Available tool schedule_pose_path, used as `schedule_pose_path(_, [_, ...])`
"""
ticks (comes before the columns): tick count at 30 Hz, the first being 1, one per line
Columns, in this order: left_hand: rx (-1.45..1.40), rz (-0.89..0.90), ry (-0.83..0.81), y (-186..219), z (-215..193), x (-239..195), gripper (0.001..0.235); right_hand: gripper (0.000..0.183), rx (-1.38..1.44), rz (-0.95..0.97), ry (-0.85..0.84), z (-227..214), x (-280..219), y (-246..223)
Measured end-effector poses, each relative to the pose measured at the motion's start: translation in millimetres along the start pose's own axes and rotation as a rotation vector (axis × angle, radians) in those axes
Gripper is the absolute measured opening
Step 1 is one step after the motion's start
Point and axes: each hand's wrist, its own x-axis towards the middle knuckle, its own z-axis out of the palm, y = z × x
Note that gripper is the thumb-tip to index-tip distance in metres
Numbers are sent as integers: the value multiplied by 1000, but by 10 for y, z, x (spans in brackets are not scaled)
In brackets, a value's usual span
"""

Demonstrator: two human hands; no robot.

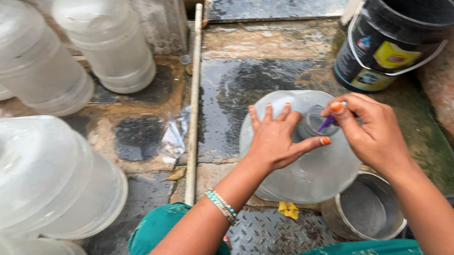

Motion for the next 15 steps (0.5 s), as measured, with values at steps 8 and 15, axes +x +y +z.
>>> schedule_pose_path(8, [-54,152,94,-183,122,20,100,29,-26,49,5,22,-13,6])
schedule_pose_path(15, [-560,93,101,162,172,-53,85,29,-33,85,22,101,-46,29])
